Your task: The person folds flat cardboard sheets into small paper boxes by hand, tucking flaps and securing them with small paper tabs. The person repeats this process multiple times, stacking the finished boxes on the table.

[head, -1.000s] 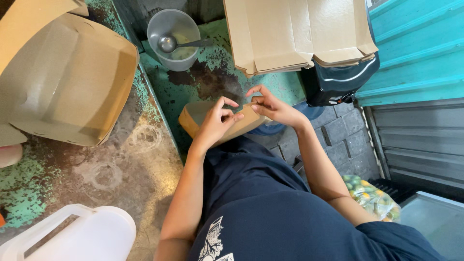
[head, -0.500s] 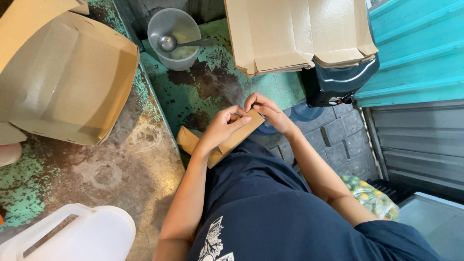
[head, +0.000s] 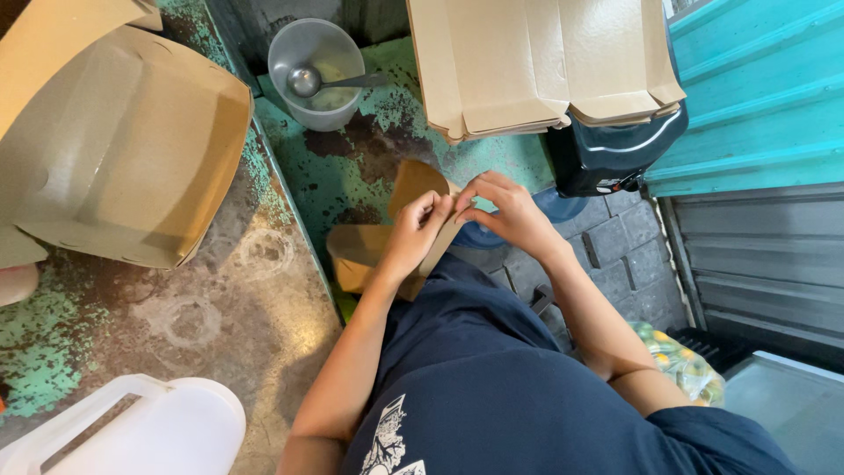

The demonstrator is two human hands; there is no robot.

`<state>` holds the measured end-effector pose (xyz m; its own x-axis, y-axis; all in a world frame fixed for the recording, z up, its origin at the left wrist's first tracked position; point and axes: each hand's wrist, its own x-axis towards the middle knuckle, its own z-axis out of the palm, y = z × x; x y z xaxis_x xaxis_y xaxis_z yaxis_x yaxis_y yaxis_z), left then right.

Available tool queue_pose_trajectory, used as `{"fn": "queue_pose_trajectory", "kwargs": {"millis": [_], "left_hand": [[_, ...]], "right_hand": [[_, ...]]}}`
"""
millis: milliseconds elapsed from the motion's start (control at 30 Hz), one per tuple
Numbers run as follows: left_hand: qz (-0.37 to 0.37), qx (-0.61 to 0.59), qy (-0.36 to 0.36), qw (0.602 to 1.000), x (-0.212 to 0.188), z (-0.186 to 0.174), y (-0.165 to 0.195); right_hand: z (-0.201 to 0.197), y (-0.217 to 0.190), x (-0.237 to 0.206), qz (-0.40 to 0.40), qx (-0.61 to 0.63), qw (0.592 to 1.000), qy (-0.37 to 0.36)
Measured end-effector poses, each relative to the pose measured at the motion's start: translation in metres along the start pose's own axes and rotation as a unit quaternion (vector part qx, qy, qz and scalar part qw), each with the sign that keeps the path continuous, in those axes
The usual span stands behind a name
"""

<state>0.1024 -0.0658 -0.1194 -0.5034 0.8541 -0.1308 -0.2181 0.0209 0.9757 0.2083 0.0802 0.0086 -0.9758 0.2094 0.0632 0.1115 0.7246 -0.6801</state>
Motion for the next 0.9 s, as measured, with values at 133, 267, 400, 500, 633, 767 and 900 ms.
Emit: {"fn": "queue_pose_trajectory", "kwargs": {"millis": [133,267,400,500,633,767,900], "left_hand": [[-0.038,-0.225,-0.06,0.972,0.002,-0.001,-0.009],[-0.075,-0.191,-0.056,0.977,0.001,-0.003,-0.001],[-0.066,-0.21,-0.063,0.973,0.0,-0.004,0.008],[-0.062,-0.198,-0.052,0.977,0.0,-0.003,0.011],[0.03,-0.049,-0.024,0.998,-0.002,-0.003,0.017],[-0.025,-0.137,-0.013,0.99,-0.003,-0.002,0.029],[-0.016,-0.003,0.026,1.0,-0.006,0.0,0.04]], "right_hand": [[-0.002,0.001,-0.009,-0.065,0.018,0.998,0.001],[-0.005,0.008,-0.014,-0.096,0.006,0.995,-0.007],[-0.004,0.014,-0.025,-0.124,-0.023,0.992,0.011],[-0.001,0.021,-0.032,-0.159,-0.078,0.984,0.03],[0.005,0.031,-0.037,-0.228,-0.167,0.957,0.061],[0.009,0.036,-0.038,-0.25,-0.199,0.947,0.043],[0.007,0.035,-0.037,-0.258,-0.214,0.942,-0.006]]}}
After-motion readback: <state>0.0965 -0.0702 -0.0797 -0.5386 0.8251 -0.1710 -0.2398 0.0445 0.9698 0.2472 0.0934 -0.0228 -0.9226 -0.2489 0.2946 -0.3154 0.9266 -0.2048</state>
